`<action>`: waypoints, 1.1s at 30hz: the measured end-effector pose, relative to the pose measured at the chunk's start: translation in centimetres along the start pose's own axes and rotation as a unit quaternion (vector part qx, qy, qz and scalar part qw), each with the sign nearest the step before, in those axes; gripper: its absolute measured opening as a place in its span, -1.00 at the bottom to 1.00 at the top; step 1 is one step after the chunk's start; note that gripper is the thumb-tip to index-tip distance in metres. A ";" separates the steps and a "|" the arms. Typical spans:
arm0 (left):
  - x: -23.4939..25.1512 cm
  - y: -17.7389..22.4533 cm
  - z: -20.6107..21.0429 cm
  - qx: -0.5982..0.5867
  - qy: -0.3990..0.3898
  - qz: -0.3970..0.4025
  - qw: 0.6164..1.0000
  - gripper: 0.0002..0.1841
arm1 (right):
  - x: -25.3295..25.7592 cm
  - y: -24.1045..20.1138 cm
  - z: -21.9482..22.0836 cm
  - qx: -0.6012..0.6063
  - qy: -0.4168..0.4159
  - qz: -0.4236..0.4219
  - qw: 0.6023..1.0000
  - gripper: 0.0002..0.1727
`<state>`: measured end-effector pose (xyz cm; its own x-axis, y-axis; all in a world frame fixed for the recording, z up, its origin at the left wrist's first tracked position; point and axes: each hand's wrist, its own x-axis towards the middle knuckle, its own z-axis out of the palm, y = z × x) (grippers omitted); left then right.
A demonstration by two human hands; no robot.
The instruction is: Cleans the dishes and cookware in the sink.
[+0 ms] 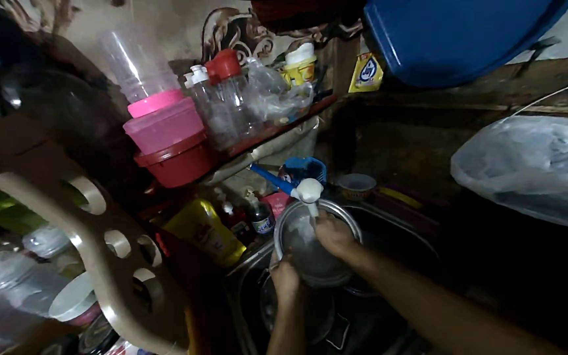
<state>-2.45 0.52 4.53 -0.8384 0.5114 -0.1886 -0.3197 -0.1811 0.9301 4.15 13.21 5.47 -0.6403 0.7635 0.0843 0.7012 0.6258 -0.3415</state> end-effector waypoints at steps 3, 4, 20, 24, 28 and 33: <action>-0.3 -0.4 1.2 -0.032 -0.013 -0.024 0.999 -0.60 | 1.2 -1.7 0.2 0.159 0.066 0.054 0.984 -0.61; -0.2 -0.7 1.2 -0.037 -0.016 -0.030 0.999 -0.60 | 1.4 -2.4 1.0 0.230 0.062 0.065 0.969 -0.66; 0.1 2.7 -0.8 0.064 -0.039 0.072 0.995 -0.60 | 0.1 -4.9 2.1 0.281 0.065 -0.026 0.957 -0.64; 1.3 3.3 -2.2 0.029 -0.020 0.089 0.995 -0.65 | -1.9 -6.9 2.8 0.323 -0.156 -0.086 0.929 -0.59; 0.9 3.6 -4.4 0.093 0.009 0.127 0.988 -0.65 | -1.3 -5.6 2.6 0.041 -0.256 -0.065 0.964 -0.56; -0.9 2.1 -2.1 0.104 -0.002 0.173 0.979 -0.66 | 1.4 -4.7 4.6 0.170 0.071 -0.101 0.978 -0.57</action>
